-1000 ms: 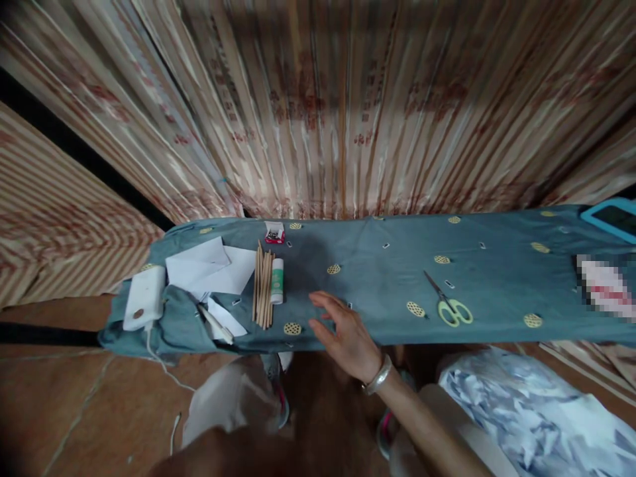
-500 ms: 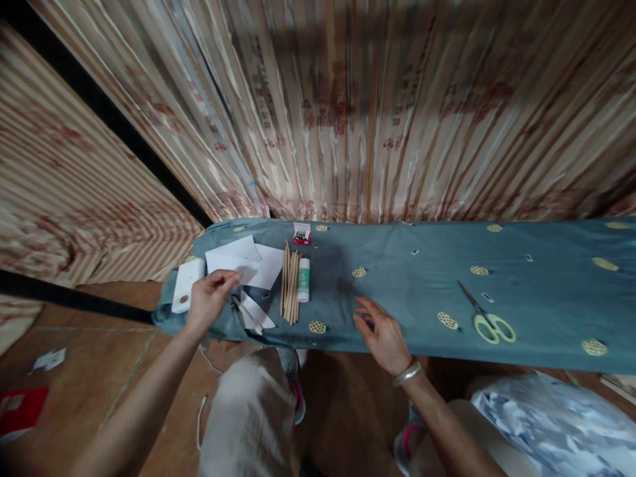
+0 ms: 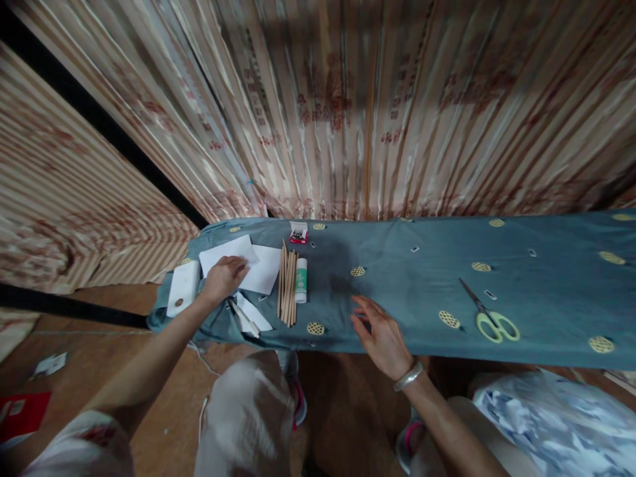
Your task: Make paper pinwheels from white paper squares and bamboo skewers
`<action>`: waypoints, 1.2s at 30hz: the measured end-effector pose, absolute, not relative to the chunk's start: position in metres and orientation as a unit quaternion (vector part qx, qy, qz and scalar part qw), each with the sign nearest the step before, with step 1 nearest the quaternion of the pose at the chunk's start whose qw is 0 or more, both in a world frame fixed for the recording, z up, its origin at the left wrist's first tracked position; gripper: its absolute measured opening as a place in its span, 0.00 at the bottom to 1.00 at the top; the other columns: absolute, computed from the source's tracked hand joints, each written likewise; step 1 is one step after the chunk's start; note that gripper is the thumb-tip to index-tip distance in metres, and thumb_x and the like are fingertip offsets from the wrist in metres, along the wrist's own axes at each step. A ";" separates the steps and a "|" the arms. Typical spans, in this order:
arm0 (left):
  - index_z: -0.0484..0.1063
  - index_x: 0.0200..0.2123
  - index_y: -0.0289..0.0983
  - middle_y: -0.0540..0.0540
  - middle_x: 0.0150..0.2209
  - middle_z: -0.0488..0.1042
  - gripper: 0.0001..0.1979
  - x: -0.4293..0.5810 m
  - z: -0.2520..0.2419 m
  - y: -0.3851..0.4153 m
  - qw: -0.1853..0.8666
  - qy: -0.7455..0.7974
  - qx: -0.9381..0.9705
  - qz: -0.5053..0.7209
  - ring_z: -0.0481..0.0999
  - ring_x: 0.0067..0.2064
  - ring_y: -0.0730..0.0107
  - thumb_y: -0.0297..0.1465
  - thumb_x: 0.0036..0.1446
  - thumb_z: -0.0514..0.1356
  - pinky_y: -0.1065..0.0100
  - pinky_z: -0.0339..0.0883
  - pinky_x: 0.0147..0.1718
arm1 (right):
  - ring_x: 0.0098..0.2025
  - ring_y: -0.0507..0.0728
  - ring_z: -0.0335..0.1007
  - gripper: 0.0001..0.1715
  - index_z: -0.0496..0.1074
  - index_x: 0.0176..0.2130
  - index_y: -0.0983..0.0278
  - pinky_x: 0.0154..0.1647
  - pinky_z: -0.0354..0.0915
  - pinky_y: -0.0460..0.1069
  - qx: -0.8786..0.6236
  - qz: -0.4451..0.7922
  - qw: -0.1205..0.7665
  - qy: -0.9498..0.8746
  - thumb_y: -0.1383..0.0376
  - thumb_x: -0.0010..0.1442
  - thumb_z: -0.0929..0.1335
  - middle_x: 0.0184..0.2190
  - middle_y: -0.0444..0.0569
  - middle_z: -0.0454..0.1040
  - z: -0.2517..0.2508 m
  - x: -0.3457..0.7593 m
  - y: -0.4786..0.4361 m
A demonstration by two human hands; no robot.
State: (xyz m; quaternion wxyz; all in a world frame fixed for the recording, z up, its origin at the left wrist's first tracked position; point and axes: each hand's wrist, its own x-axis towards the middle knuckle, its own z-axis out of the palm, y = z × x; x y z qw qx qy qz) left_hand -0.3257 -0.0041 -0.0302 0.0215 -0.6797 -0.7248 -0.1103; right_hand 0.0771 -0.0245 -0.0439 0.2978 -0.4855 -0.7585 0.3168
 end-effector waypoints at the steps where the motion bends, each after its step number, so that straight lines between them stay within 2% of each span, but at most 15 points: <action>1: 0.75 0.42 0.34 0.37 0.46 0.77 0.15 -0.326 -0.028 -0.004 0.026 -0.720 -0.687 -0.095 0.74 0.49 0.54 0.34 0.59 0.52 0.58 0.67 0.49 | 0.38 0.58 0.77 0.21 0.67 0.53 0.61 0.45 0.74 0.56 -0.486 0.317 0.297 -0.758 0.58 0.62 0.62 0.45 0.54 0.77 -0.043 0.077 -0.025; 4: 0.76 0.41 0.33 0.36 0.45 0.78 0.17 -0.323 -0.021 -0.004 0.035 -0.723 -0.684 -0.089 0.76 0.46 0.56 0.31 0.61 0.48 0.59 0.68 0.47 | 0.37 0.58 0.77 0.20 0.68 0.52 0.61 0.44 0.74 0.56 -0.488 0.318 0.298 -0.756 0.58 0.63 0.62 0.44 0.53 0.77 -0.041 0.076 -0.026; 11: 0.76 0.37 0.36 0.40 0.41 0.79 0.16 -0.299 -0.019 -0.019 0.004 -0.686 -0.712 -0.148 0.77 0.46 0.58 0.33 0.61 0.49 0.61 0.69 0.47 | 0.38 0.58 0.77 0.20 0.68 0.52 0.60 0.44 0.74 0.56 -0.485 0.318 0.297 -0.759 0.58 0.63 0.62 0.45 0.53 0.77 -0.041 0.076 -0.027; 14: 0.77 0.33 0.37 0.41 0.38 0.80 0.12 -0.294 -0.025 -0.022 -0.028 -0.699 -0.697 -0.160 0.78 0.42 0.58 0.31 0.58 0.53 0.63 0.69 0.42 | 0.38 0.58 0.77 0.20 0.68 0.52 0.61 0.45 0.74 0.56 -0.483 0.315 0.293 -0.763 0.58 0.63 0.62 0.46 0.53 0.77 -0.042 0.077 -0.027; 17: 0.76 0.29 0.37 0.44 0.31 0.80 0.08 -0.296 -0.032 -0.020 -0.071 -0.729 -0.648 -0.208 0.78 0.34 0.62 0.33 0.54 0.58 0.68 0.68 0.35 | 0.38 0.58 0.77 0.20 0.67 0.53 0.61 0.45 0.74 0.56 -0.481 0.311 0.290 -0.767 0.59 0.63 0.62 0.46 0.54 0.76 -0.041 0.077 -0.028; 20: 0.74 0.24 0.37 0.47 0.24 0.76 0.12 -0.300 -0.039 -0.018 -0.113 -0.744 -0.601 -0.268 0.74 0.26 0.68 0.39 0.51 0.60 0.70 0.64 0.27 | 0.38 0.58 0.78 0.20 0.68 0.52 0.60 0.44 0.74 0.56 -0.479 0.305 0.296 -0.768 0.59 0.63 0.62 0.45 0.53 0.77 -0.040 0.077 -0.028; 22: 0.72 0.22 0.37 0.48 0.22 0.75 0.16 -0.302 -0.040 -0.019 -0.136 -0.740 -0.592 -0.290 0.73 0.25 0.69 0.43 0.50 0.60 0.71 0.63 0.26 | 0.37 0.58 0.78 0.20 0.68 0.52 0.60 0.44 0.74 0.56 -0.477 0.302 0.299 -0.769 0.59 0.63 0.61 0.45 0.53 0.77 -0.040 0.077 -0.028; 25: 0.73 0.22 0.37 0.48 0.24 0.76 0.17 -0.300 -0.038 -0.023 -0.163 -0.715 -0.614 -0.293 0.74 0.28 0.68 0.45 0.51 0.57 0.72 0.64 0.28 | 0.38 0.58 0.77 0.20 0.68 0.52 0.61 0.44 0.74 0.56 -0.475 0.304 0.297 -0.771 0.59 0.62 0.61 0.45 0.53 0.77 -0.040 0.077 -0.028; 30: 0.75 0.24 0.39 0.47 0.28 0.79 0.14 -0.298 -0.033 -0.031 -0.174 -0.706 -0.630 -0.274 0.77 0.32 0.65 0.41 0.51 0.57 0.70 0.67 0.33 | 0.38 0.58 0.77 0.19 0.68 0.52 0.60 0.45 0.73 0.56 -0.473 0.306 0.296 -0.771 0.60 0.62 0.62 0.45 0.52 0.77 -0.040 0.077 -0.028; 33: 0.76 0.25 0.38 0.46 0.30 0.80 0.12 -0.300 -0.023 -0.035 -0.135 -0.746 -0.576 -0.305 0.78 0.32 0.63 0.40 0.49 0.58 0.69 0.69 0.33 | 0.38 0.58 0.77 0.20 0.68 0.52 0.60 0.45 0.73 0.56 -0.470 0.304 0.301 -0.772 0.61 0.62 0.62 0.45 0.52 0.77 -0.038 0.077 -0.028; 36: 0.77 0.28 0.36 0.45 0.34 0.81 0.13 -0.293 0.004 -0.041 -0.054 -0.762 -0.525 -0.376 0.79 0.35 0.63 0.40 0.50 0.59 0.68 0.71 0.37 | 0.38 0.58 0.77 0.20 0.68 0.52 0.60 0.45 0.73 0.56 -0.471 0.305 0.309 -0.768 0.61 0.62 0.62 0.44 0.52 0.77 -0.035 0.080 -0.028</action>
